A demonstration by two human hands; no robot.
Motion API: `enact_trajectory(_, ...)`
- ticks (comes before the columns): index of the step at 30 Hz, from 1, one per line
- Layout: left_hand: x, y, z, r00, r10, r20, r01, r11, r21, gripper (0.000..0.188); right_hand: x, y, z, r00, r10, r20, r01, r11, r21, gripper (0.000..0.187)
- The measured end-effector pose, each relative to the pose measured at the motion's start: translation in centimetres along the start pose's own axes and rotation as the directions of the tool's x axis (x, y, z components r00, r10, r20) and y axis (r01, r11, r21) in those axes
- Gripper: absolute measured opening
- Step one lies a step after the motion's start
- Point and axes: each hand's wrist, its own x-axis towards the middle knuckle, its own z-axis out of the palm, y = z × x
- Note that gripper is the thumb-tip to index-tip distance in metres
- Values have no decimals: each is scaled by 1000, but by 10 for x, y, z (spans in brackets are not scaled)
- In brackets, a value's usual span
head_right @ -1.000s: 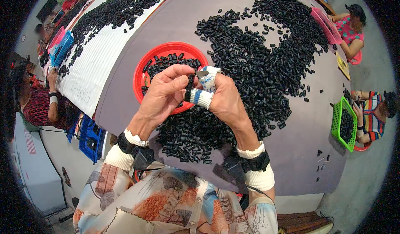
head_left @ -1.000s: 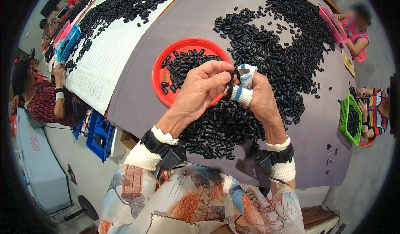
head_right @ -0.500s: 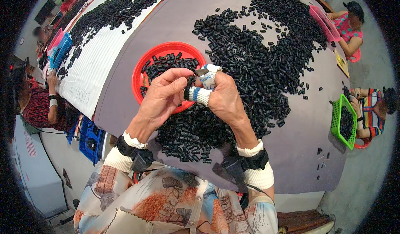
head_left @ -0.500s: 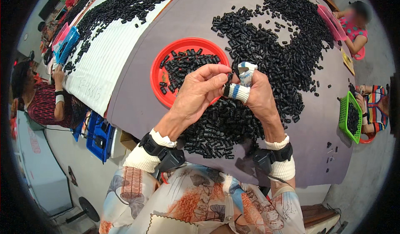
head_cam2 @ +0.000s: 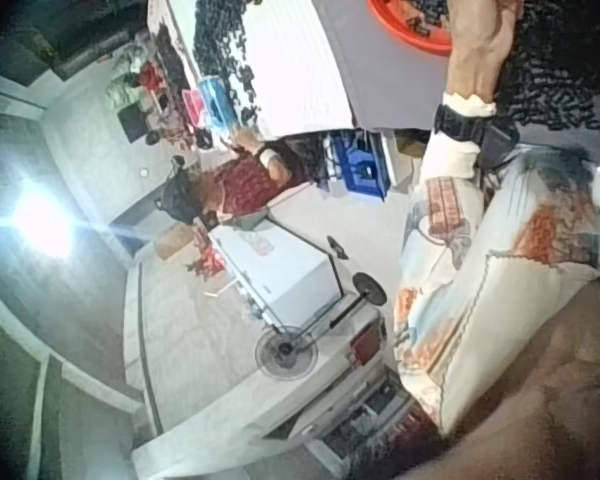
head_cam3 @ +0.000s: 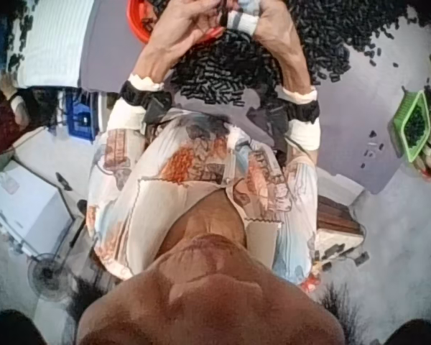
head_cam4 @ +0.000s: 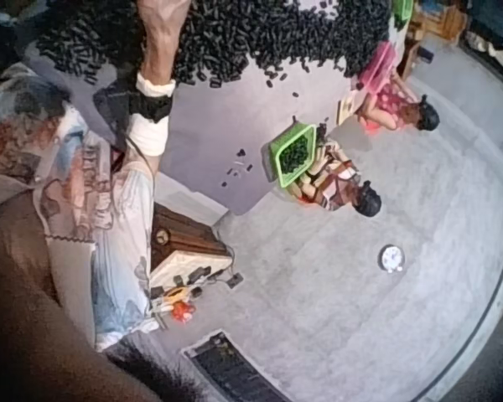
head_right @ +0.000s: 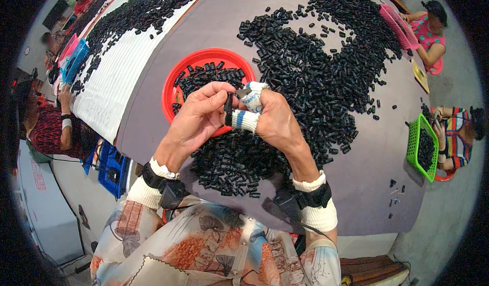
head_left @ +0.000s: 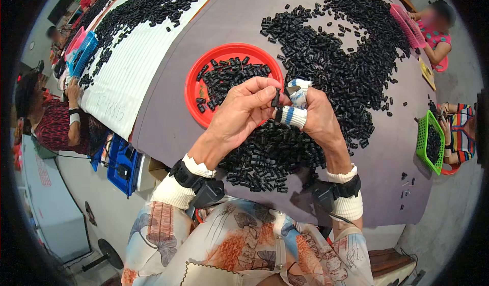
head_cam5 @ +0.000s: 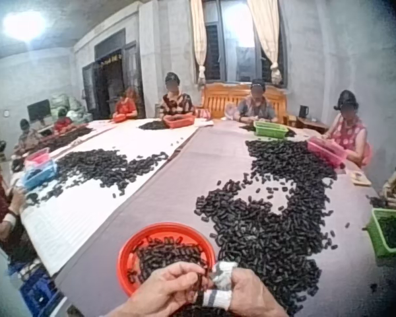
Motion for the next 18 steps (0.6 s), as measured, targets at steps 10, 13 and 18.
enact_trajectory(10, 2, -4, 3, 995, 58, -85, -54, 997, 58, 17, 5, 2, 3, 997, -42, 65, 44, 998, -35, 28)
enact_trajectory(13, 0, -2, 9, 992, 53, -117, -45, 997, 69, 19, 5, 0, 2, 996, -18, 89, 21, 999, -28, 27)
enact_trajectory(18, 0, -4, 6, 991, 61, -118, -52, 996, 72, 18, 6, 3, 3, 992, -73, 105, 78, 996, -48, 26)
